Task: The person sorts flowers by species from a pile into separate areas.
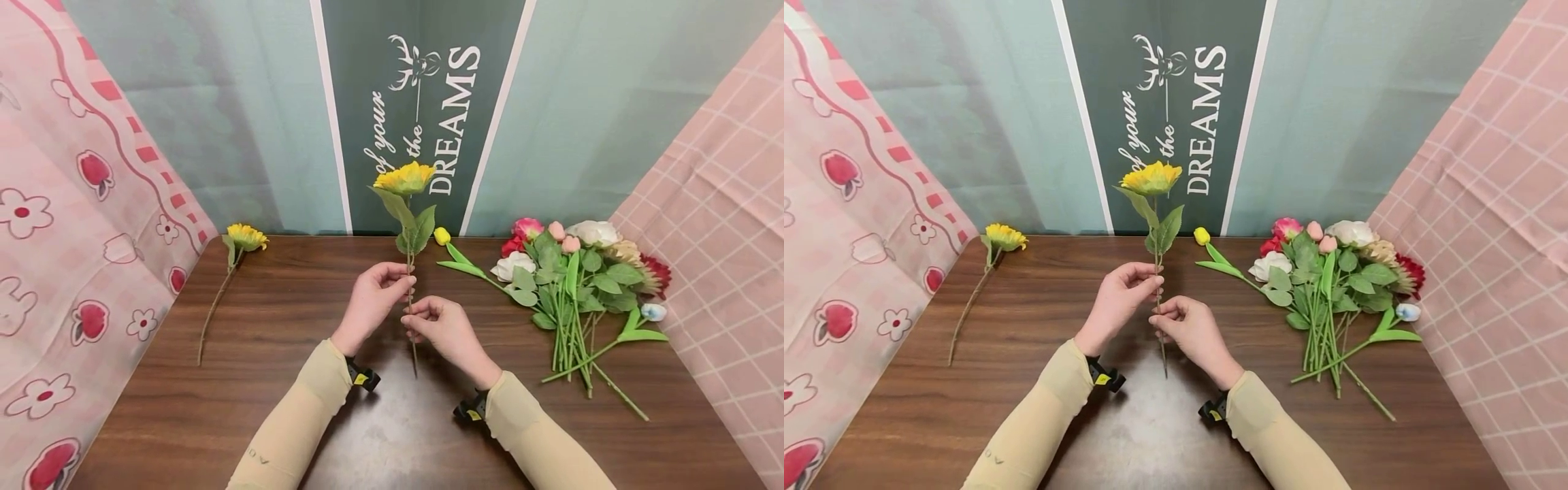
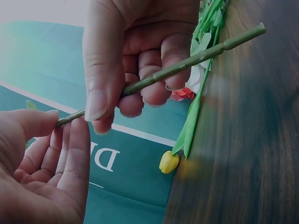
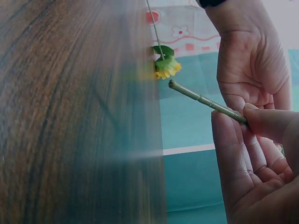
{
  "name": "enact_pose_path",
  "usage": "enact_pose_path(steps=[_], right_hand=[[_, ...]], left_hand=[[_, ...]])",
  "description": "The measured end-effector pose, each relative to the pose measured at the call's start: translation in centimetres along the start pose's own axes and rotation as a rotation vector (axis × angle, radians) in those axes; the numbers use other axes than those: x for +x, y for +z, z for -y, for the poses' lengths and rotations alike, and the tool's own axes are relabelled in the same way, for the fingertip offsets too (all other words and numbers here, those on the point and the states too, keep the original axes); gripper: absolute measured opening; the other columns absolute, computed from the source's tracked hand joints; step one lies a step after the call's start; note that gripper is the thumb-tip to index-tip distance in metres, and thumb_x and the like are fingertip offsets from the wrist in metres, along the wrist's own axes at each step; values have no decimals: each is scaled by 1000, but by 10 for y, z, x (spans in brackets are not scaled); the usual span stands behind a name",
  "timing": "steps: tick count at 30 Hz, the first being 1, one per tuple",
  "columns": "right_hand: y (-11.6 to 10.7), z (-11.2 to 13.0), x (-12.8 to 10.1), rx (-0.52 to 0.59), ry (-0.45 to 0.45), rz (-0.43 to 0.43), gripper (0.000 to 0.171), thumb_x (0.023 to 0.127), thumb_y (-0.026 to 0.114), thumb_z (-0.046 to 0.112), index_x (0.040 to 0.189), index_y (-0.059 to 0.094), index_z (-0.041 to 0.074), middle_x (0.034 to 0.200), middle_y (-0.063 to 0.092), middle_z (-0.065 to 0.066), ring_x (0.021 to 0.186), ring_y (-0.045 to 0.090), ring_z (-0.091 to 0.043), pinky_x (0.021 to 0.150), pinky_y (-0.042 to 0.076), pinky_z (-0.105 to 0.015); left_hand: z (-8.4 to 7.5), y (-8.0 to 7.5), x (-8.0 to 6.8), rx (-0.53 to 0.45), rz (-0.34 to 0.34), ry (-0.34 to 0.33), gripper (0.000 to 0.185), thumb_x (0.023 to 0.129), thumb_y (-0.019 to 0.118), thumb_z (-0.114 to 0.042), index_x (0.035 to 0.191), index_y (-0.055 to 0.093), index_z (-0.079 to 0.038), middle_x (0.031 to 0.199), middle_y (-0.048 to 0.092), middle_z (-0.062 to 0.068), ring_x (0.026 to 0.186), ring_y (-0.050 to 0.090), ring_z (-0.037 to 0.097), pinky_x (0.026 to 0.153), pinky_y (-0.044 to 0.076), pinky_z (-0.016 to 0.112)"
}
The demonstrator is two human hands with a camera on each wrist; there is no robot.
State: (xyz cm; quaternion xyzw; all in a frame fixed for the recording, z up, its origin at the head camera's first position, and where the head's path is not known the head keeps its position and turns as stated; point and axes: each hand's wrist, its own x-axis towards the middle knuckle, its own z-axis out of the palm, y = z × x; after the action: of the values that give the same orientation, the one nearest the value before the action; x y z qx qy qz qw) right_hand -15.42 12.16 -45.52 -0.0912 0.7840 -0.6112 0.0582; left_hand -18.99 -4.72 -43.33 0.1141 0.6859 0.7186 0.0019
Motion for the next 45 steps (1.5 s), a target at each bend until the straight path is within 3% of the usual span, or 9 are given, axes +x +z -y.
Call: enact_pose_path(steps=[4, 7, 10, 13, 18, 23, 27, 32, 45], right_hand=[[4, 2, 0, -7, -19, 12, 19, 92, 78, 14, 104, 72, 0, 89, 74, -15, 73, 72, -26, 68, 62, -43], [7, 4, 2, -121, -60, 43, 22, 96, 75, 26, 110, 74, 9, 93, 74, -9, 79, 72, -23, 73, 61, -41], [12, 8, 6, -309, -126, 72, 26, 99, 69, 37, 115, 74, 17, 101, 73, 2, 88, 68, -15, 79, 57, -37], [18, 12, 12, -502, -211, 109, 33, 101, 64, 42, 122, 73, 18, 115, 70, 9, 106, 65, -12, 91, 53, -37], [36, 22, 23, -718, -350, 218, 45, 103, 59, 45, 135, 66, 13, 134, 64, 1, 132, 53, -19, 110, 43, -39], [57, 27, 29, -841, -446, 284, 53, 103, 58, 46, 143, 58, 12, 148, 54, -6, 143, 42, -27, 118, 33, -42], [71, 26, 26, -889, -457, 335, 59, 104, 56, 49, 150, 51, 12, 156, 45, -10, 149, 33, -32, 121, 28, -46], [78, 22, 20, -914, -435, 386, 62, 104, 55, 50, 153, 47, 13, 160, 41, -9, 151, 28, -32, 121, 26, -48], [70, 15, 19, -921, -406, 393, 62, 103, 57, 49, 152, 49, 13, 158, 43, -10, 151, 28, -31, 121, 25, -47]], left_hand=[[-2, -10, 1, 55, -3, 25, 18, 96, 73, -11, 111, 73, -2, 94, 73, 11, 78, 70, 22, 73, 61, 35], [-7, -36, 3, 154, -19, 36, 19, 96, 72, -9, 113, 72, 1, 96, 73, 16, 81, 72, 24, 73, 62, 36], [-16, -84, 4, 365, -44, 17, 23, 98, 70, -11, 117, 71, 1, 100, 73, 18, 85, 72, 27, 76, 61, 37], [-27, -147, 1, 629, -68, -33, 26, 100, 67, -17, 121, 71, 0, 106, 73, 17, 92, 70, 29, 81, 57, 43], [-39, -244, -11, 975, -110, -87, 28, 102, 62, -17, 119, 71, 3, 113, 72, 22, 99, 65, 35, 88, 50, 53], [-28, -297, -19, 1135, -128, -113, 25, 99, 62, -12, 114, 72, 6, 113, 70, 28, 98, 64, 44, 86, 48, 60], [-7, -315, -25, 1165, -123, -163, 25, 99, 63, -12, 113, 72, 7, 114, 68, 30, 99, 63, 48, 86, 47, 62], [11, -319, -27, 1146, -164, -215, 28, 98, 60, -12, 116, 69, 8, 119, 66, 31, 108, 60, 52, 94, 45, 63], [4, -321, -34, 1207, -120, -345, 29, 94, 60, -13, 113, 68, 7, 114, 67, 29, 96, 63, 45, 86, 49, 60]])
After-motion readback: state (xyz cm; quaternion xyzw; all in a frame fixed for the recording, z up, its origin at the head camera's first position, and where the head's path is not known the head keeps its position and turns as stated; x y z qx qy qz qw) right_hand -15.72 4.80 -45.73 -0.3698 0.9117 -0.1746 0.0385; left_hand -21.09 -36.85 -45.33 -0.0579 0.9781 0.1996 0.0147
